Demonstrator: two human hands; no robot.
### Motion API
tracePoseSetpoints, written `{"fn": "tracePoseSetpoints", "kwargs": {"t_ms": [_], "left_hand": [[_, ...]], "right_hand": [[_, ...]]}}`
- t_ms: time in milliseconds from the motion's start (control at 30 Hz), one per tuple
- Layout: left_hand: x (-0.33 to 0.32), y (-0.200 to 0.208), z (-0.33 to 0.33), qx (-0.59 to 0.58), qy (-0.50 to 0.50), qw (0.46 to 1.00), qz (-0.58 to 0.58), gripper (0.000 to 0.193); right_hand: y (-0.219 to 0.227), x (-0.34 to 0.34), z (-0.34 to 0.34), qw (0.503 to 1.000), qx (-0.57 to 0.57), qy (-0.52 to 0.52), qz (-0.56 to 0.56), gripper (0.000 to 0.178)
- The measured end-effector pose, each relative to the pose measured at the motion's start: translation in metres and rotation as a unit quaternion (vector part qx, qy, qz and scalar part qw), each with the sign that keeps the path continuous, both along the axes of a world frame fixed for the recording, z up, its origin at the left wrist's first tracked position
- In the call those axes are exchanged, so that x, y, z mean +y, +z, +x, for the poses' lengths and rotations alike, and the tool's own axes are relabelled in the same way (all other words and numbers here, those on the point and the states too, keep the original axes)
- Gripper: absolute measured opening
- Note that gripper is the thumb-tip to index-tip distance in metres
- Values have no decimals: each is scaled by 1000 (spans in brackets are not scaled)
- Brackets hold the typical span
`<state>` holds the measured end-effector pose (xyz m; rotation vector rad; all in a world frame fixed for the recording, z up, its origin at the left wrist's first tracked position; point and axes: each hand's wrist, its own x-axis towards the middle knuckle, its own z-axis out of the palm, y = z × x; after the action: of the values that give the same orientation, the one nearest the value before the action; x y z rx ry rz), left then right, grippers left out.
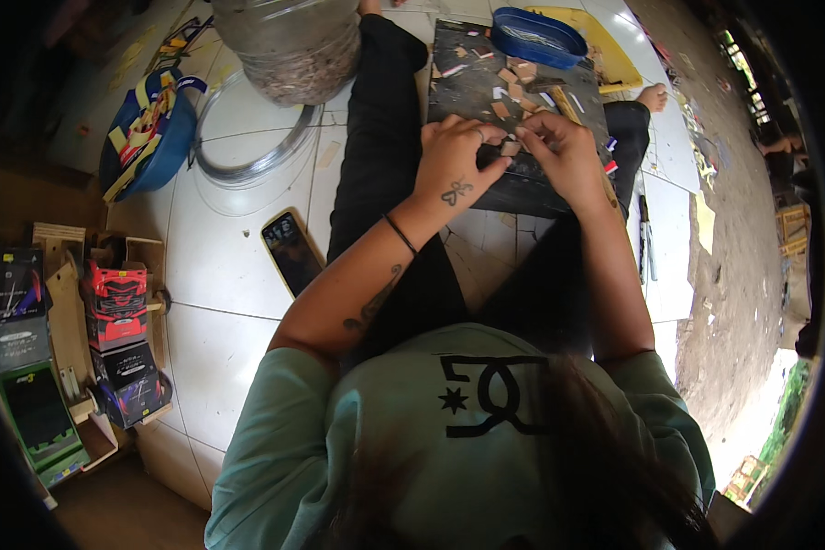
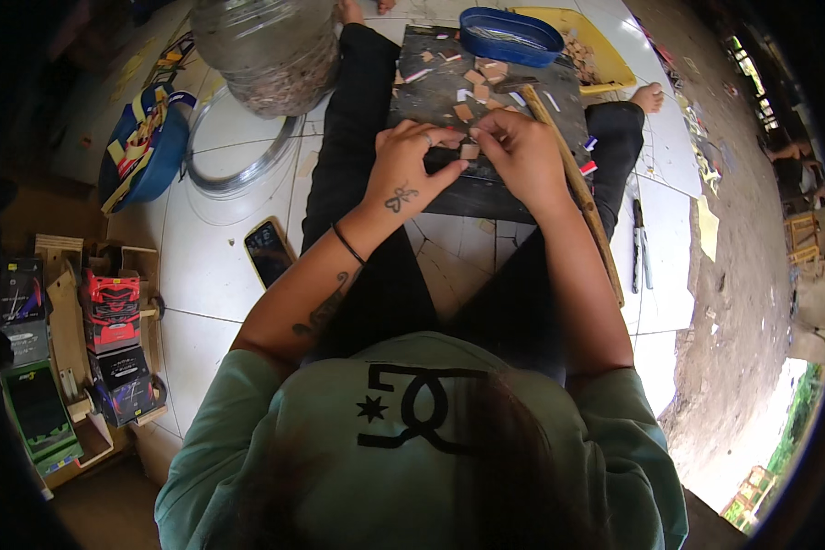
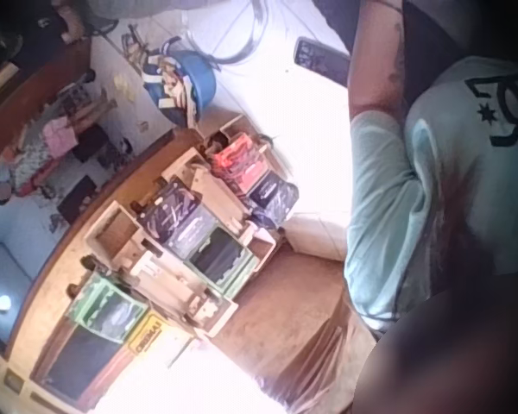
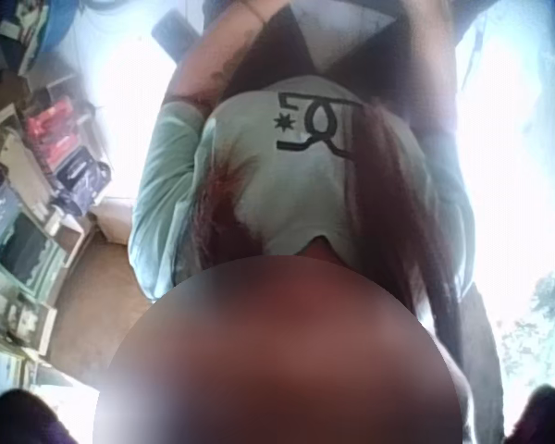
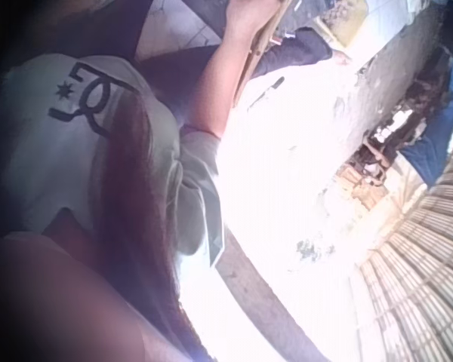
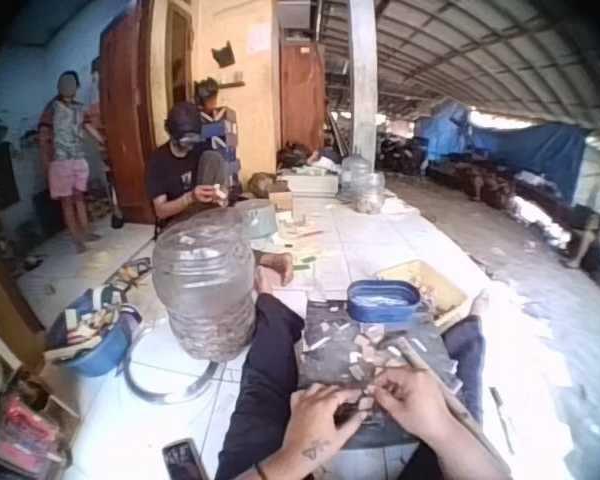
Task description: The person sits on the floor and repeatedly splits small rectangular wooden pieces using a hammer and a chisel-like tool. They place the split pieces into a blue container and occasionally adjust the pieces on the work surface.
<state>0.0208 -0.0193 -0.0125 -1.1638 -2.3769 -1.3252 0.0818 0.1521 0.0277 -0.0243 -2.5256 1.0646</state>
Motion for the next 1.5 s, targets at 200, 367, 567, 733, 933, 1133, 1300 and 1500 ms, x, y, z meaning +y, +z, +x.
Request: {"fn": "tracePoseSetpoints", "kwargs": {"t_ms": [200, 367, 567, 733, 933, 1133, 1300, 1500], "left_hand": [[18, -4, -5, -21, -25, 998, 61, 16], [25, -9, -9, -62, -60, 989, 124, 10], [26, -11, -5, 8, -51, 988, 143, 8], [27, -12, -6, 30, -47, 988, 142, 9], [28, -13, -6, 12, -52, 987, 150, 8], [31, -15, -8, 63, -51, 982, 169, 8], [32, -17, -7, 45, -48, 985, 161, 8], [31, -16, -8, 61, -54, 984, 160, 8]], "right_hand": [[5, 2, -3, 999, 41, 25, 15, 9], [7, 4, 1, 999, 17, 26, 38, 13], [12, 32, 72, 936, -5, -158, 314, 46], [-6, 55, 131, 943, -202, -237, 118, 53], [25, 26, 174, 966, -203, -159, 23, 40], [75, -12, 217, 936, -302, -178, -40, 41], [81, -23, 221, 964, -209, -128, 104, 43], [75, -25, 223, 974, -144, -122, 123, 44]]}}
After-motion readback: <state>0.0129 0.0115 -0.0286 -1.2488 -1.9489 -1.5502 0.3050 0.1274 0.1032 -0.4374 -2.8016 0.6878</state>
